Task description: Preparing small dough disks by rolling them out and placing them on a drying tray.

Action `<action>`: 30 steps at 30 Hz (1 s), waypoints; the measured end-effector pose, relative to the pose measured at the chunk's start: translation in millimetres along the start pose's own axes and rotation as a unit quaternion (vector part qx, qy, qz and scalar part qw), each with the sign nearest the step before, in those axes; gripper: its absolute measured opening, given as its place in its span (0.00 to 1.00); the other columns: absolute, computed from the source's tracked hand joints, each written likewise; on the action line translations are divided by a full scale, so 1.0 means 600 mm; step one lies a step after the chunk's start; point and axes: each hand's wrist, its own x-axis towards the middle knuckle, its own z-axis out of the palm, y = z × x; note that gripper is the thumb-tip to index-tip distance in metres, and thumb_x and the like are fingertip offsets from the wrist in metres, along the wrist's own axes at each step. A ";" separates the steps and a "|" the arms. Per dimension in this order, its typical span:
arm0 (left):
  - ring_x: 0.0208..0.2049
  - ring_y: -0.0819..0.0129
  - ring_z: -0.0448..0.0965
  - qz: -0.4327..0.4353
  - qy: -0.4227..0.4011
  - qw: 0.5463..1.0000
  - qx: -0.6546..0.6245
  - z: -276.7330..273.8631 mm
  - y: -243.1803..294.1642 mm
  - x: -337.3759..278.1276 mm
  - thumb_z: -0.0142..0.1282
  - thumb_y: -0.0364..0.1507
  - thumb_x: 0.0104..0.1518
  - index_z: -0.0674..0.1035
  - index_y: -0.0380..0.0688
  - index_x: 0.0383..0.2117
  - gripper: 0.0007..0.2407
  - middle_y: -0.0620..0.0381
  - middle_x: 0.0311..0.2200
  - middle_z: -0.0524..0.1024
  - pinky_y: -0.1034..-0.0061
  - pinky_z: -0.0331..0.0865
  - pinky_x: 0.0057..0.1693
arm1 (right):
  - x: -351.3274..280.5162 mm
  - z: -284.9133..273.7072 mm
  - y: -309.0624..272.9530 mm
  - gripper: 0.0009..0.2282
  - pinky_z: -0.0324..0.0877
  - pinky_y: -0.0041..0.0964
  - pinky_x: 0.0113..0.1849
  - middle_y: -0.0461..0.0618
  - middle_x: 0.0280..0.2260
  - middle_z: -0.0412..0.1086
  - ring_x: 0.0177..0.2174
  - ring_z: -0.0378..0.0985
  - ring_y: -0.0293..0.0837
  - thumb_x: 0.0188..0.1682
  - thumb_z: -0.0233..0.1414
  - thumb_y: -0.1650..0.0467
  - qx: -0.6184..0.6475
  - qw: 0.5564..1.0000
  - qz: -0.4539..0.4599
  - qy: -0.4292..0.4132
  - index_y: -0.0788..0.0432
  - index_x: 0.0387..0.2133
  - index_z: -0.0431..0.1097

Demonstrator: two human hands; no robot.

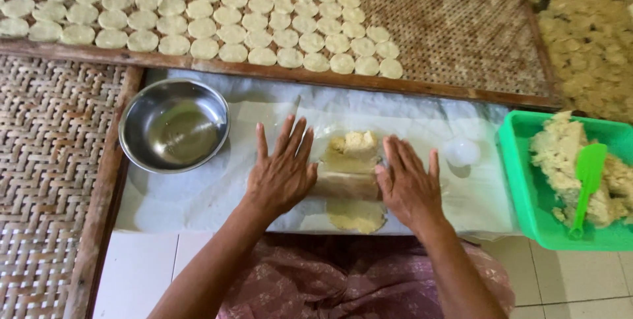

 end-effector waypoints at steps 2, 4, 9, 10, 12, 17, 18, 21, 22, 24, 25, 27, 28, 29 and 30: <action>0.73 0.53 0.34 -0.002 0.004 1.000 0.008 0.001 0.002 -0.011 0.34 0.43 0.64 0.59 0.39 0.67 0.28 0.48 0.71 0.47 0.33 0.31 0.68 | -0.008 -0.003 -0.006 0.30 0.30 0.64 0.65 0.50 0.70 0.48 0.66 0.50 0.49 0.58 0.27 0.52 0.013 1.000 0.002 0.020 0.52 0.71 0.41; 0.73 0.53 0.38 0.017 0.050 0.999 0.001 0.015 0.006 -0.031 0.35 0.43 0.63 0.61 0.37 0.65 0.27 0.47 0.70 0.51 0.35 0.33 0.68 | -0.031 0.004 -0.008 0.31 0.32 0.63 0.66 0.48 0.69 0.50 0.67 0.53 0.48 0.58 0.28 0.51 0.012 0.999 0.010 0.028 0.51 0.71 0.41; 0.73 0.53 0.40 0.047 0.074 0.996 0.004 0.026 0.017 -0.071 0.38 0.45 0.63 0.62 0.37 0.66 0.29 0.47 0.69 0.54 0.35 0.34 0.69 | -0.073 0.020 0.000 0.34 0.33 0.64 0.65 0.52 0.70 0.47 0.67 0.50 0.51 0.56 0.28 0.48 0.004 0.999 -0.015 0.031 0.53 0.71 0.39; 0.73 0.52 0.41 0.053 0.076 0.996 0.014 0.032 0.016 -0.079 0.38 0.47 0.63 0.61 0.37 0.66 0.30 0.47 0.69 0.54 0.35 0.35 0.69 | -0.080 0.026 0.002 0.36 0.33 0.64 0.63 0.55 0.70 0.46 0.66 0.49 0.53 0.55 0.29 0.47 -0.006 0.999 -0.038 0.037 0.55 0.71 0.39; 0.71 0.51 0.41 0.077 0.090 0.993 -0.017 0.046 0.010 -0.083 0.42 0.51 0.59 0.63 0.36 0.63 0.33 0.46 0.67 0.56 0.34 0.34 0.67 | -0.089 0.021 0.004 0.37 0.33 0.63 0.63 0.54 0.69 0.46 0.66 0.49 0.53 0.54 0.31 0.46 0.007 0.998 -0.054 0.036 0.56 0.70 0.39; 0.72 0.52 0.37 0.084 -0.130 0.988 -0.003 -0.026 0.014 -0.072 0.54 0.53 0.53 0.68 0.43 0.60 0.33 0.48 0.70 0.55 0.34 0.29 0.69 | -0.096 -0.027 -0.003 0.38 0.34 0.63 0.61 0.56 0.65 0.54 0.62 0.56 0.55 0.47 0.46 0.47 0.009 0.987 -0.144 0.067 0.53 0.67 0.47; 0.72 0.53 0.42 0.092 -0.120 0.989 -0.003 -0.035 0.014 -0.068 0.57 0.51 0.54 0.70 0.43 0.54 0.29 0.50 0.64 0.61 0.34 0.30 0.70 | -0.093 -0.050 -0.012 0.35 0.36 0.61 0.64 0.49 0.61 0.60 0.60 0.62 0.49 0.46 0.51 0.51 0.002 0.994 -0.103 -0.021 0.48 0.67 0.51; 0.69 0.53 0.53 0.107 -0.071 0.992 -0.020 -0.029 0.004 -0.033 0.62 0.49 0.52 0.72 0.47 0.49 0.25 0.52 0.56 0.69 0.33 0.32 0.69 | -0.078 -0.044 0.014 0.33 0.46 0.60 0.64 0.48 0.55 0.68 0.55 0.69 0.49 0.43 0.61 0.56 0.015 0.993 -0.118 -0.020 0.47 0.63 0.58; 0.66 0.51 0.59 0.115 -0.030 0.992 -0.035 -0.022 -0.003 -0.015 0.64 0.48 0.50 0.73 0.50 0.50 0.25 0.52 0.54 0.72 0.31 0.32 0.66 | -0.069 -0.030 0.031 0.32 0.54 0.60 0.59 0.53 0.53 0.70 0.52 0.72 0.53 0.40 0.65 0.59 0.036 0.982 -0.172 0.072 0.51 0.59 0.62; 0.61 0.53 0.65 0.119 0.013 0.992 -0.036 -0.028 -0.004 0.027 0.65 0.47 0.49 0.73 0.49 0.49 0.25 0.53 0.49 0.73 0.37 0.39 0.67 | -0.055 -0.055 0.036 0.32 0.59 0.58 0.57 0.53 0.52 0.71 0.50 0.72 0.52 0.40 0.64 0.60 0.045 0.984 -0.144 0.095 0.51 0.58 0.63; 0.56 0.56 0.70 0.125 0.055 0.990 -0.035 -0.031 -0.006 0.046 0.66 0.46 0.48 0.72 0.49 0.48 0.25 0.53 0.43 0.75 0.42 0.46 0.67 | -0.049 -0.066 0.037 0.31 0.64 0.55 0.55 0.53 0.51 0.71 0.48 0.73 0.51 0.39 0.64 0.61 0.054 0.985 -0.113 0.118 0.51 0.58 0.63; 0.54 0.57 0.71 0.112 0.042 0.992 -0.044 -0.034 -0.006 0.080 0.66 0.46 0.49 0.72 0.49 0.48 0.25 0.55 0.44 0.74 0.50 0.52 0.65 | -0.032 -0.086 0.024 0.31 0.66 0.55 0.53 0.52 0.49 0.72 0.47 0.73 0.52 0.40 0.64 0.61 0.057 0.985 -0.100 0.130 0.50 0.59 0.63; 0.53 0.58 0.71 0.104 0.028 0.993 -0.053 -0.035 -0.005 0.099 0.66 0.46 0.49 0.71 0.49 0.49 0.25 0.56 0.45 0.74 0.58 0.59 0.63 | -0.023 -0.096 0.019 0.31 0.67 0.54 0.51 0.52 0.47 0.72 0.45 0.73 0.53 0.40 0.64 0.62 0.060 0.984 -0.083 0.142 0.50 0.59 0.63; 0.53 0.58 0.71 0.101 0.028 0.993 -0.056 -0.027 -0.007 0.107 0.66 0.46 0.49 0.71 0.49 0.49 0.25 0.56 0.45 0.74 0.58 0.59 0.63 | -0.017 -0.090 0.021 0.31 0.67 0.54 0.51 0.52 0.47 0.72 0.45 0.73 0.53 0.40 0.64 0.62 0.059 0.985 -0.086 0.139 0.50 0.59 0.63; 0.52 0.58 0.71 0.101 0.023 0.993 -0.056 -0.017 -0.008 0.116 0.67 0.46 0.49 0.71 0.48 0.48 0.25 0.55 0.44 0.73 0.59 0.59 0.61 | -0.010 -0.084 0.023 0.31 0.67 0.54 0.50 0.51 0.47 0.72 0.45 0.73 0.53 0.40 0.63 0.62 0.046 0.987 -0.079 0.131 0.49 0.60 0.63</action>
